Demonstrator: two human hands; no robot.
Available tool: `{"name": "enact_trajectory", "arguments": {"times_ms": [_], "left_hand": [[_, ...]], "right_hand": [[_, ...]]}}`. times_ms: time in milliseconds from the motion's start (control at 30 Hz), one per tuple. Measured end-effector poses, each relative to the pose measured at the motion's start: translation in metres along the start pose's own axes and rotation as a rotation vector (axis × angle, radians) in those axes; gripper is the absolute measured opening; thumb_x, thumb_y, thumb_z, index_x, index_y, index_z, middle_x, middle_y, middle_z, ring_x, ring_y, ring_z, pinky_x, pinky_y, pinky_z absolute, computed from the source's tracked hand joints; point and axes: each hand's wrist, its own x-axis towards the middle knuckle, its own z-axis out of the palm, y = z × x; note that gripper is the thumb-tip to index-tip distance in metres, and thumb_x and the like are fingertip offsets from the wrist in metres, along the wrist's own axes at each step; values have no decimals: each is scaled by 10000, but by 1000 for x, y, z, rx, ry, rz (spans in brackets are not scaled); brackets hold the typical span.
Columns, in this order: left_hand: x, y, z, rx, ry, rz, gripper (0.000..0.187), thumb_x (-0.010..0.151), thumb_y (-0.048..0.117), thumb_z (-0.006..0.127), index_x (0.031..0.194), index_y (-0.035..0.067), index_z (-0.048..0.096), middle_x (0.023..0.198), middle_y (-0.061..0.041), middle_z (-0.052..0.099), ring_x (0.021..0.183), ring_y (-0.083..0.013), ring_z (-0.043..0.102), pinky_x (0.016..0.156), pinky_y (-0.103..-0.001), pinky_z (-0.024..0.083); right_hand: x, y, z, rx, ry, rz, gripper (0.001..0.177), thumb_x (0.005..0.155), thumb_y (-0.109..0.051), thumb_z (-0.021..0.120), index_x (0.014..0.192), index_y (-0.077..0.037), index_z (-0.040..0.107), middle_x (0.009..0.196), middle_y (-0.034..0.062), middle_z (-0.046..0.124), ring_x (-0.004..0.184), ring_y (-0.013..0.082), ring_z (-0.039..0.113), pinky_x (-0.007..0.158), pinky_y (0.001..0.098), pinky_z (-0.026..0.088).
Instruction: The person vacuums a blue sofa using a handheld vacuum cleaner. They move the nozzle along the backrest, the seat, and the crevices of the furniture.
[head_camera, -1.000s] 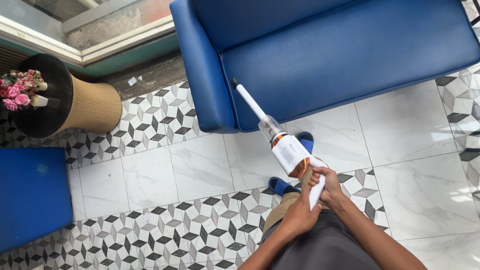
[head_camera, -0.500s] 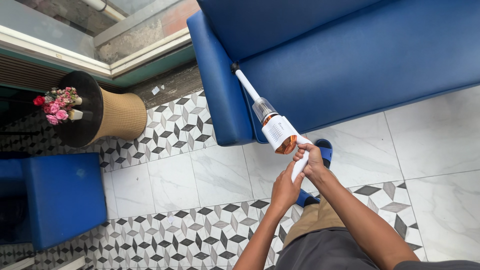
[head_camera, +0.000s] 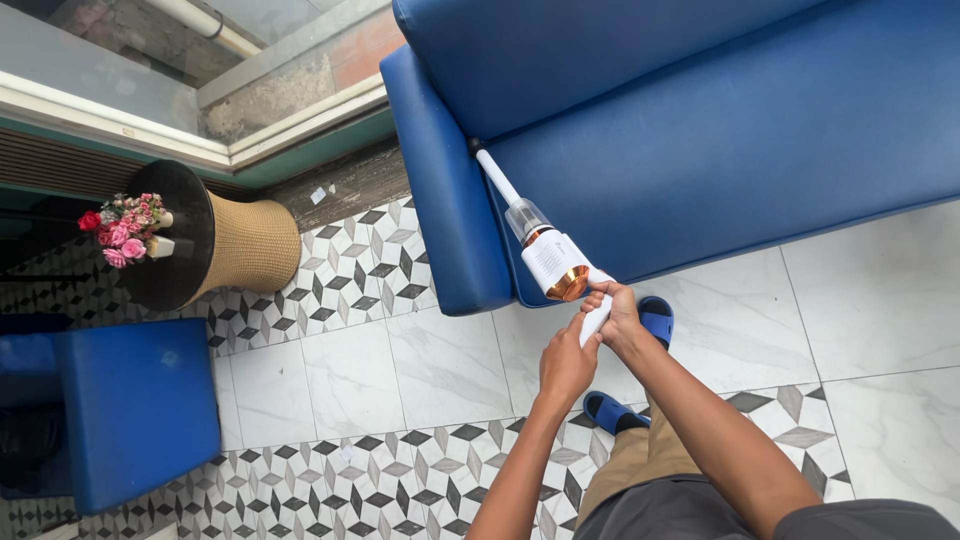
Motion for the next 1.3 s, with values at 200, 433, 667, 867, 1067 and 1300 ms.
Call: {"name": "enact_trajectory", "arguments": {"times_ms": [200, 433, 667, 867, 1067, 1300], "left_hand": [[-51, 20, -21, -70, 25, 31, 512, 982, 274, 596, 1449, 85, 507, 1048, -215, 703, 999, -379, 700, 840, -483, 542], [-42, 18, -5, -127, 1, 14, 500, 985, 281, 592, 1441, 89, 515, 1058, -223, 707, 986, -385, 706, 838, -485, 544], [-4, -4, 29, -27, 7, 41, 492, 970, 248, 632, 1411, 59, 527, 1071, -241, 695, 1000, -418, 685, 839, -506, 536], [-24, 1, 13, -86, 17, 34, 499, 965, 257, 613, 1418, 71, 521, 1077, -227, 698, 1004, -401, 693, 838, -497, 540], [-92, -1, 31, -80, -2, 74, 552, 977, 251, 608, 1482, 83, 459, 1070, -252, 680, 991, -448, 663, 830, -526, 514], [-131, -14, 61, -153, -89, 38, 594, 973, 238, 617, 1503, 69, 409, 1140, -261, 655, 1014, -464, 659, 830, -532, 521]], "right_hand": [[-87, 6, 45, -148, 6, -101, 564, 852, -17, 506, 1398, -154, 471, 629, -9, 430, 488, 90, 429, 483, 267, 434], [-84, -5, 42, -220, 56, -120, 597, 838, 9, 504, 1409, -158, 466, 637, -16, 448, 489, 81, 426, 478, 266, 418], [-22, -11, -9, -116, 37, -42, 502, 885, -39, 513, 1377, -142, 504, 620, -27, 424, 495, 76, 418, 475, 249, 419], [-52, -4, 17, -167, 36, -69, 521, 886, -26, 495, 1387, -169, 490, 632, -18, 420, 507, 84, 415, 495, 263, 424], [-120, 11, -17, -246, -9, -81, 534, 865, -28, 482, 1385, -145, 505, 650, -22, 417, 490, 83, 406, 492, 266, 426], [-140, 21, -74, -249, 37, -103, 499, 838, -10, 473, 1315, -150, 510, 646, 3, 435, 467, 111, 398, 470, 289, 403]]}}
